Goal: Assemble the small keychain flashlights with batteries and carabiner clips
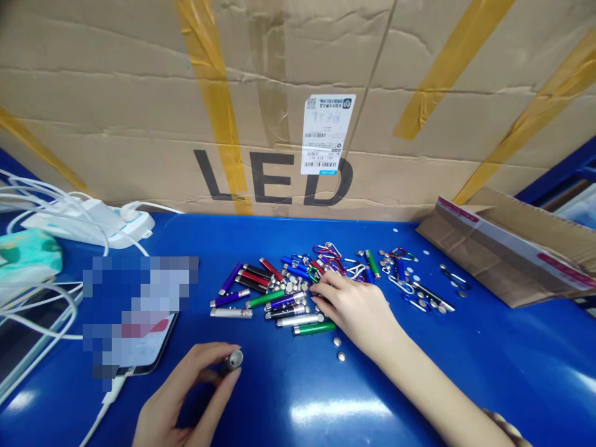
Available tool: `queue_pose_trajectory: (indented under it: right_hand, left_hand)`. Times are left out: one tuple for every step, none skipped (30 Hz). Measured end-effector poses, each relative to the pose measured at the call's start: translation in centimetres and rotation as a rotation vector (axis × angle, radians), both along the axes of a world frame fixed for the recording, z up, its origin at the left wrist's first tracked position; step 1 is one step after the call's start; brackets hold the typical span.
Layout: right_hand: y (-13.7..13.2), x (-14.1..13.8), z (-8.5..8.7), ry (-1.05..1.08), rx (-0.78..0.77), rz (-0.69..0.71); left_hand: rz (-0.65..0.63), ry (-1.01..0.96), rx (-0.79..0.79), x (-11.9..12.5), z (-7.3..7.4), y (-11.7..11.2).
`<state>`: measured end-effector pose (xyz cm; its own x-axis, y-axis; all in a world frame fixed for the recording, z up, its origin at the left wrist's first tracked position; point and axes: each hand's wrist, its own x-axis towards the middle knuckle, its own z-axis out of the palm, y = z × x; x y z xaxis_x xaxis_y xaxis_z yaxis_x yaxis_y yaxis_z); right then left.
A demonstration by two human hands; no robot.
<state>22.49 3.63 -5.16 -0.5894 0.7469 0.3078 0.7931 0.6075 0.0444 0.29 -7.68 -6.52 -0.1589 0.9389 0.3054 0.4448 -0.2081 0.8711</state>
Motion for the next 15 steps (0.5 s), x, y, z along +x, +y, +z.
queue_pose_trajectory:
  right_hand:
    - [0.0,0.0,-0.1,-0.004,0.019,-0.022]
    - [0.0,-0.1,-0.3,-0.008,0.032,-0.044]
    - [0.0,-0.2,-0.3,-0.014,0.038,-0.061]
    - [0.0,-0.3,-0.4,-0.019,0.038,-0.073]
    - [0.0,-0.3,-0.4,-0.018,0.033,-0.081]
    - [0.0,-0.3,-0.4,-0.008,0.027,-0.085]
    - [0.0,-0.3,-0.4,0.009,0.017,-0.085]
    - [0.0,-0.2,-0.3,0.034,0.005,-0.082]
    - [0.1,-0.1,-0.3,0.069,-0.007,-0.075]
    - [0.1,0.0,-0.2,0.112,-0.021,-0.065]
    - [0.1,0.1,-0.1,0.164,-0.035,-0.053]
    - [0.1,0.1,0.0,0.224,-0.051,-0.043]
    - [0.1,0.0,0.2,0.29,-0.069,-0.033]
    - [0.0,-0.1,0.3,0.364,-0.091,-0.024]
    - [-0.2,-0.3,0.5,0.442,-0.121,-0.016]
  left_hand:
    - [-0.002,0.008,-0.001,0.0,0.0,0.0]
    - [-0.003,0.019,0.001,-0.1,0.1,0.0]
    - [-0.002,0.033,0.005,-0.1,0.2,0.0]
    - [0.0,0.051,0.012,-0.2,0.5,0.1]
    - [0.001,0.075,0.024,-0.2,0.9,0.2]
    - [-0.013,0.106,0.043,-0.3,1.5,0.3]
    - [-0.03,0.14,0.062,-0.5,2.1,0.5]
    - [-0.063,0.181,0.091,-0.6,2.8,0.7]
    - [-0.129,0.222,0.121,-0.7,3.5,1.0]
    - [-0.137,0.24,0.128,-0.8,4.1,1.2]
    - [-0.135,0.254,0.145,-0.8,4.6,1.4]
    - [-0.14,0.273,0.152,-0.7,4.8,1.5]
    - [-0.128,0.28,0.153,-0.5,4.9,1.6]
    - [-0.118,0.28,0.148,-0.2,4.6,1.6]
    - [-0.104,0.271,0.138,0.3,4.2,1.6]
